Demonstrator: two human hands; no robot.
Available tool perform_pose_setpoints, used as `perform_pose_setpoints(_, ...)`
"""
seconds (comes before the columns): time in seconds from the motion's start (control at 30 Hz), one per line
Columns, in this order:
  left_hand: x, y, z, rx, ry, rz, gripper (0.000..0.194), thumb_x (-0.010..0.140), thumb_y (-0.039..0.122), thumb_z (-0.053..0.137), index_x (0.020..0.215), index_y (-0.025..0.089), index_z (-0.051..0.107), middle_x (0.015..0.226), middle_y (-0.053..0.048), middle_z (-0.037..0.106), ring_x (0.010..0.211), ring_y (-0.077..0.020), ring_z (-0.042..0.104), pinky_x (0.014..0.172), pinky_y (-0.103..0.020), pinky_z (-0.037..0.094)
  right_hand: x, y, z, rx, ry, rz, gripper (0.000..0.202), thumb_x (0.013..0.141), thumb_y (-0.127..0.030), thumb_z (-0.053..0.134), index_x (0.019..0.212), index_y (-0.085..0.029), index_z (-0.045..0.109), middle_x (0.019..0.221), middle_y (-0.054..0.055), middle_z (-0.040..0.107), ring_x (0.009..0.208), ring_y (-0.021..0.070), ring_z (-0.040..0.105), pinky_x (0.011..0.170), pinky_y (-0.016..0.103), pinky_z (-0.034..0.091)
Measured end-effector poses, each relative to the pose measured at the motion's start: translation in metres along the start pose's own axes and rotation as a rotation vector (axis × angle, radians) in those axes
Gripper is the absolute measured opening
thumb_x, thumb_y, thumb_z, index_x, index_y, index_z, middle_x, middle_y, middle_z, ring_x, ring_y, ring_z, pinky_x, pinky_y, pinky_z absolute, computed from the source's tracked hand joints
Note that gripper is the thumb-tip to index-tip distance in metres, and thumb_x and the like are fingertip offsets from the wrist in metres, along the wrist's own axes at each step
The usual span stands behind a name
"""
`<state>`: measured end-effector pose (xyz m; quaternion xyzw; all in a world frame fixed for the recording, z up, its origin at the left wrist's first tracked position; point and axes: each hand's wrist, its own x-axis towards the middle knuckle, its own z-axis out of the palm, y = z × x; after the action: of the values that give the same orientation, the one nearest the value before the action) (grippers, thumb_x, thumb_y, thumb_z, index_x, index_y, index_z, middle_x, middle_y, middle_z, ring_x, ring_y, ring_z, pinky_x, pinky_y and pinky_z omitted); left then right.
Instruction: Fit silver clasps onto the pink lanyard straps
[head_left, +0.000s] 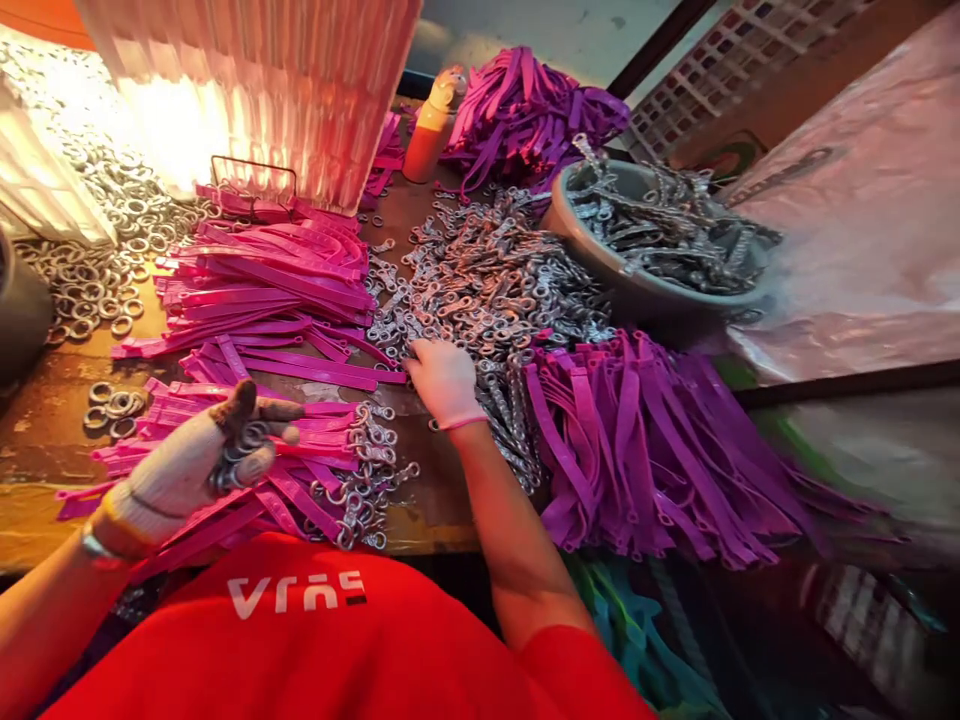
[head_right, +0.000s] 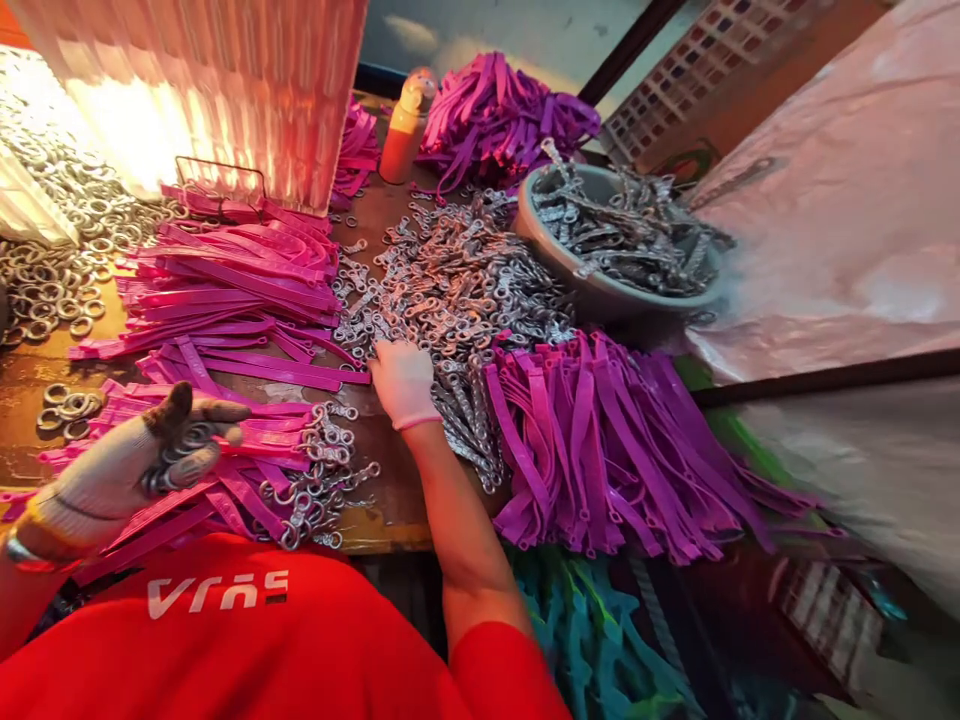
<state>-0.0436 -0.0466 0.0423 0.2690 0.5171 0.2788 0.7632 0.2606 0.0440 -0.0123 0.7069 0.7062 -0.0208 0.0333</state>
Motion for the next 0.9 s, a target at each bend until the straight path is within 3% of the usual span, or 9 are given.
perform_pose_setpoints(0.1,0.008,0.001,0.007,-0.247,-0.124,-0.190,0.051,0.086,0.050,0.064,0.119,0.011,0.070,0.101,-0.016,0.073,0.056,-0.0112,0.062,0.046,-0.018,0.048,0.010,-0.003,0.008,-0.003,-0.077,0.010,0.026,0.096,-0.030,0.054,0.112,-0.017,0.070,0.105,0.014,0.073,0.096,0.0265,0.067,0.075,0.031,0.043)
perform_pose_setpoints(0.17,0.008,0.002,0.009,-0.261,-0.125,-0.180,0.042,0.086,0.038,0.066,0.117,0.010,0.070,0.103,-0.017,0.073,0.059,-0.0112,0.063,0.050,-0.018,0.051,0.009,-0.003,0.012,0.038,-0.075,0.025,0.026,0.095,-0.028,0.053,0.114,-0.018,0.068,0.104,0.013,0.073,0.095,0.0261,0.067,0.074,0.031,0.043)
perform_pose_setpoints(0.27,0.001,-0.003,0.012,-0.137,-0.070,-0.088,0.032,0.081,0.021,0.071,0.112,0.011,0.070,0.092,-0.012,0.073,0.055,-0.0071,0.058,0.048,-0.014,0.046,0.004,0.000,0.020,0.113,0.003,0.027,0.026,0.094,-0.023,0.052,0.113,-0.017,0.067,0.106,0.014,0.072,0.098,0.0261,0.066,0.078,0.031,0.044)
perform_pose_setpoints(0.37,-0.006,-0.012,0.015,0.014,-0.041,0.023,0.020,0.084,0.028,0.071,0.097,0.014,0.068,0.083,-0.008,0.071,0.052,-0.0064,0.053,0.045,-0.013,0.040,-0.004,0.004,0.025,0.223,0.118,0.050,0.021,0.091,-0.018,0.052,0.106,-0.014,0.067,0.106,0.015,0.071,0.099,0.0269,0.064,0.082,0.033,0.044)
perform_pose_setpoints(0.47,-0.010,-0.020,0.014,0.172,-0.024,0.122,0.034,0.092,0.046,0.060,0.086,0.013,0.066,0.065,-0.003,0.062,0.046,-0.0061,0.044,0.040,-0.015,0.032,-0.023,-0.001,0.018,0.416,0.229,0.093,0.019,0.093,-0.021,0.050,0.104,-0.015,0.064,0.097,0.012,0.071,0.088,0.0261,0.065,0.080,0.035,0.045)
perform_pose_setpoints(0.53,-0.009,-0.025,0.015,0.220,0.003,0.140,0.040,0.093,0.051,0.058,0.080,0.014,0.064,0.055,0.001,0.052,0.043,-0.0057,0.038,0.039,-0.016,0.027,-0.046,-0.011,0.005,0.613,0.262,0.025,0.021,0.096,-0.027,0.047,0.109,-0.018,0.061,0.093,0.009,0.071,0.082,0.0234,0.065,0.078,0.034,0.047)
perform_pose_setpoints(0.6,-0.007,-0.029,0.019,0.161,0.026,0.146,0.039,0.089,0.052,0.064,0.076,0.016,0.058,0.056,0.004,0.047,0.044,-0.0050,0.035,0.039,-0.016,0.024,-0.073,-0.029,-0.011,0.787,0.227,-0.137,0.024,0.099,-0.031,0.045,0.117,-0.020,0.058,0.098,0.006,0.071,0.085,0.0208,0.066,0.080,0.032,0.048)
perform_pose_setpoints(0.73,0.000,-0.040,0.032,-0.013,-0.002,0.176,0.034,0.083,0.048,0.073,0.082,0.017,0.058,0.062,0.005,0.047,0.047,-0.0047,0.037,0.041,-0.015,0.026,-0.115,-0.070,-0.036,0.836,0.073,-0.446,0.031,0.100,-0.034,0.050,0.127,-0.021,0.056,0.110,0.007,0.069,0.100,0.0207,0.064,0.088,0.031,0.048)
perform_pose_setpoints(0.9,-0.001,-0.051,0.042,0.006,-0.047,0.265,0.030,0.086,0.046,0.069,0.086,0.017,0.061,0.057,0.005,0.049,0.045,-0.0062,0.036,0.042,-0.018,0.027,-0.126,-0.088,-0.041,0.828,0.040,-0.437,0.019,0.102,-0.027,0.047,0.110,-0.022,0.063,0.101,0.004,0.072,0.094,0.0184,0.065,0.085,0.028,0.047)
